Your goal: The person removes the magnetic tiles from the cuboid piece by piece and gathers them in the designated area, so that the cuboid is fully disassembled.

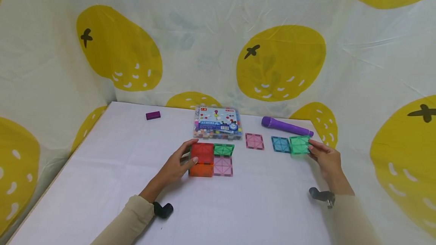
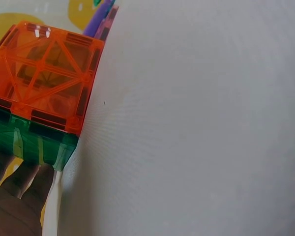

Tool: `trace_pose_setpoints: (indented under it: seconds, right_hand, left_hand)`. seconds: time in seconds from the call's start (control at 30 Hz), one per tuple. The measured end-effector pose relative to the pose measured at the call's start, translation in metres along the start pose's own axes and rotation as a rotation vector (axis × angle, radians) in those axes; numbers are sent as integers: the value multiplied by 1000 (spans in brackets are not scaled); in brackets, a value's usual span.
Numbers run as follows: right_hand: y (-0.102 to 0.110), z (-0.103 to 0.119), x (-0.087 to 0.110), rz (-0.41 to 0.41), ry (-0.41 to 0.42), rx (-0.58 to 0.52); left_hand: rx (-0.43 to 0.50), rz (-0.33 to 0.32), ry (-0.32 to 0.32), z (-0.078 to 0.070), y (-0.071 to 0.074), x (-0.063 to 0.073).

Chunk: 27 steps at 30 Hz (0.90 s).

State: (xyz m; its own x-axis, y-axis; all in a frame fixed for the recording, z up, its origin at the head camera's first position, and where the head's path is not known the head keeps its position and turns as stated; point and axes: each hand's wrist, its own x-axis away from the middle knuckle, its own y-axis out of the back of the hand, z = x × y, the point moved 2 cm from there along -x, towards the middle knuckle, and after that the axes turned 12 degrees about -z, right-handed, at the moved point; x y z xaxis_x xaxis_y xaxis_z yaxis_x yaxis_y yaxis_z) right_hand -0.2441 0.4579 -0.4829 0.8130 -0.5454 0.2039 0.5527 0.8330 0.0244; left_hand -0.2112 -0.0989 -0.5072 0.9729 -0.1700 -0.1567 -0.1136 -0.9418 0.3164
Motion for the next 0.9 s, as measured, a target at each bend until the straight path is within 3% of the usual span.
trace_pose_setpoints:
  seconds: [0.27, 0.57, 0.63, 0.73, 0.9]
  right_hand:
    - [8, 2, -17, -71, -117, 85]
    - [18, 1, -31, -116, -162, 96]
    - [19, 1, -31, -157, -157, 169]
    - [17, 5, -28, -234, -109, 362]
    - [5, 15, -11, -289, 46, 595]
  left_hand:
    - [1, -2, 9, -1, 0, 0]
    - [-12, -2, 23, -1, 0, 1]
    - [-13, -2, 23, -1, 0, 1]
    - [-10, -4, 20, -1, 0, 1]
    - [-5, -5, 13, -1, 1, 0]
